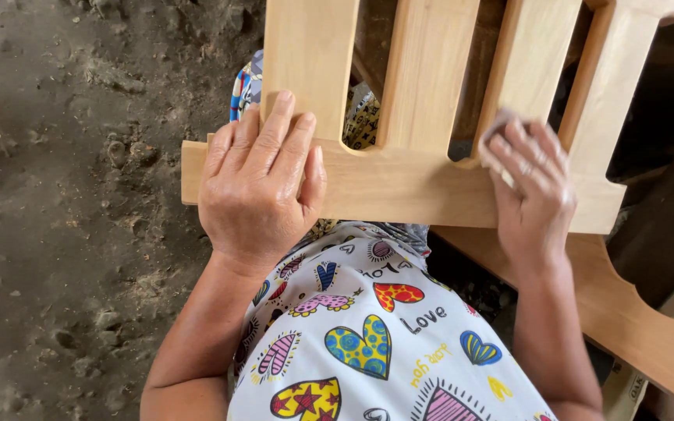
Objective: Sanding a wooden furniture component with sandpaper to smooth the surface
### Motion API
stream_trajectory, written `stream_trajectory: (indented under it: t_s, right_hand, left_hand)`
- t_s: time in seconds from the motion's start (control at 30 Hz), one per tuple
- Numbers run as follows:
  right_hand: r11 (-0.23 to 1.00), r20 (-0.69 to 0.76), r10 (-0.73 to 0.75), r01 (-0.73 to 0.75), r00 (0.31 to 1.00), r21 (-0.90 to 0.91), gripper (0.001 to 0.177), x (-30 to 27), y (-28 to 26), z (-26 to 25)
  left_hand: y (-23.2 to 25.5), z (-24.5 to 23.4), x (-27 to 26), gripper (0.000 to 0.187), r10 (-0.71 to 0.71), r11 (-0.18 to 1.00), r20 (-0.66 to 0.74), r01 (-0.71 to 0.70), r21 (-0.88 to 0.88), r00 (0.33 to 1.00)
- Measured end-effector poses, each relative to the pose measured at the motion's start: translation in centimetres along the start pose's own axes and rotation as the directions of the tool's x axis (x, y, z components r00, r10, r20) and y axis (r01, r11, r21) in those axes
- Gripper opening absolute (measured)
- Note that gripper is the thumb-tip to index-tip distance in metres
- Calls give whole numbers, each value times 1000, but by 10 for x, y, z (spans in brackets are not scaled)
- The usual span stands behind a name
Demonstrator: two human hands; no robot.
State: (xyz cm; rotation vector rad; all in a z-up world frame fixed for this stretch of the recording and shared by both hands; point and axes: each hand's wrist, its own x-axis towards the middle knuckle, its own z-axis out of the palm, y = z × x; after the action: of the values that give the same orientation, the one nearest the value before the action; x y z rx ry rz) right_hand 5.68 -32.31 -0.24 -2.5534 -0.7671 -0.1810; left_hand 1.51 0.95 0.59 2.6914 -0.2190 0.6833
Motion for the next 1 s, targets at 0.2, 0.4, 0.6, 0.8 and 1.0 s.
stream_trajectory:
  t_s: [0.2,0.4,0.6,0.8,1.0]
  right_hand:
    - [998,-58,50,-53,997,-40,28,79,52,10]
    - [999,-21,35,-36,999,-12,29,94,47,-3]
    - [962,-155,102,-137,983,-236,25,-4,16,-36]
    - [923,-109,252,-272,962,-273,26,-76,47,-41]
    - [949,-124,209,-232,970,-216,24,-22,65,-30]
  left_hand:
    - [0,1,-3,26,18,998,13,-19,61,1000]
    - [0,2,-4,23,5,999,-28,-4,48,1000]
    - [1,0,-2,23,21,998,-30,-19,55,999]
    - [1,1,-5,26,17,996,13,-18,84,1000]
    - [2,4,-5,28,25,996,-9,-24,84,1000]
